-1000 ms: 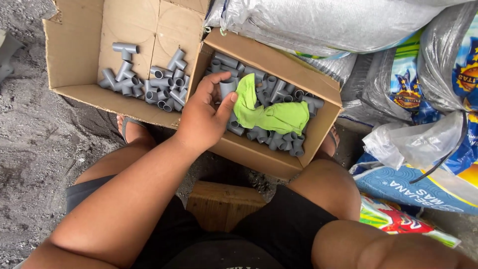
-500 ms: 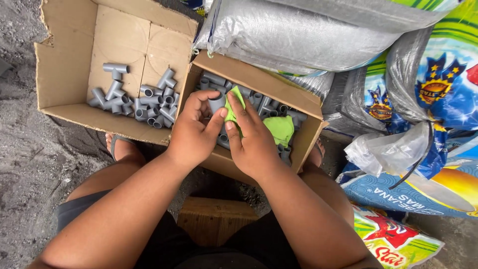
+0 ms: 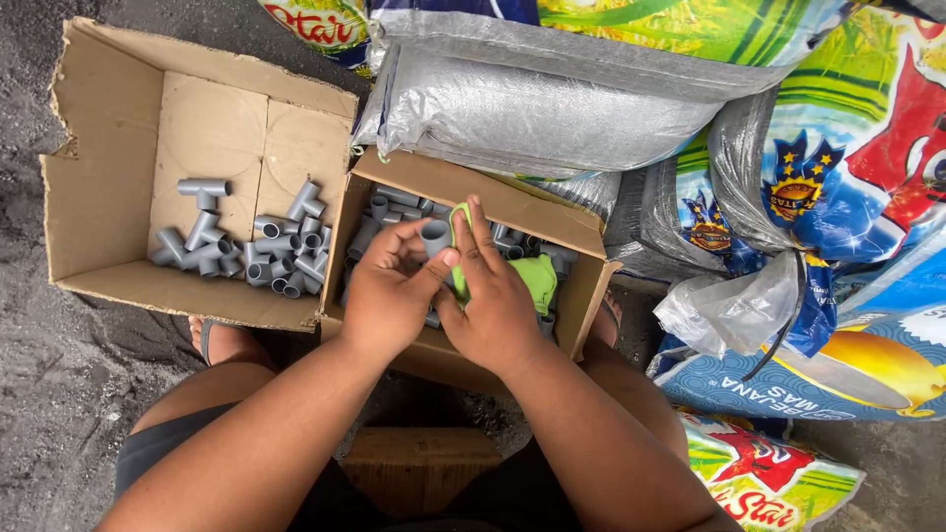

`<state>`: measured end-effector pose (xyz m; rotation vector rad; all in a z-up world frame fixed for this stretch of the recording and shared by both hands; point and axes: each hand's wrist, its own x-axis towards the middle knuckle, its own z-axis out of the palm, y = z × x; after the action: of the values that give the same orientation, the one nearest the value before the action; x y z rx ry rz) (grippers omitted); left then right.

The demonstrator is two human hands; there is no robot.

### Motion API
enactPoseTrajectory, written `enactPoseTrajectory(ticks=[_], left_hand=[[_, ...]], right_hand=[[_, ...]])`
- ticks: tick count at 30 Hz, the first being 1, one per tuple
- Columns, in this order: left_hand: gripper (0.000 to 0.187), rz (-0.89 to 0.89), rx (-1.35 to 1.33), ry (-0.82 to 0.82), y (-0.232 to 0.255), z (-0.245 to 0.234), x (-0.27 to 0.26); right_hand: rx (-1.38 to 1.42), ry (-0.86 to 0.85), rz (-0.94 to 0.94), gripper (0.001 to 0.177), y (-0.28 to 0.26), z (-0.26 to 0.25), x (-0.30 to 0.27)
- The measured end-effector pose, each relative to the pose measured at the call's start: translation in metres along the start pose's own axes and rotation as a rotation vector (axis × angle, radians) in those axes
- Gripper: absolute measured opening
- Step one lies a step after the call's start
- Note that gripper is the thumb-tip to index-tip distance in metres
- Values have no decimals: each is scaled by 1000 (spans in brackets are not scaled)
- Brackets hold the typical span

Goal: Cleaning PVC pipe fittings by wiping them with a cloth and sorting them into a box.

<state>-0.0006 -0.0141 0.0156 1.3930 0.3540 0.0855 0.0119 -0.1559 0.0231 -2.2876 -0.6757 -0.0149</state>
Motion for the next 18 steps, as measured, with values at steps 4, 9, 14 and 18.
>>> enactPoseTrajectory(ticks=[4, 9, 14, 18], left_hand=[[47, 15, 34, -17, -5, -4, 9], [37, 36, -17, 72, -12, -19, 26], [39, -7, -15, 32, -23, -25, 22], [37, -11, 4, 71, -28, -34, 20]], right_hand=[[25, 8, 32, 83, -8, -7, 6], [-31, -118, -45, 84, -14, 2, 3], [-101, -74, -26, 86, 1, 9, 11], [-65, -86, -32, 88, -11, 16, 11]])
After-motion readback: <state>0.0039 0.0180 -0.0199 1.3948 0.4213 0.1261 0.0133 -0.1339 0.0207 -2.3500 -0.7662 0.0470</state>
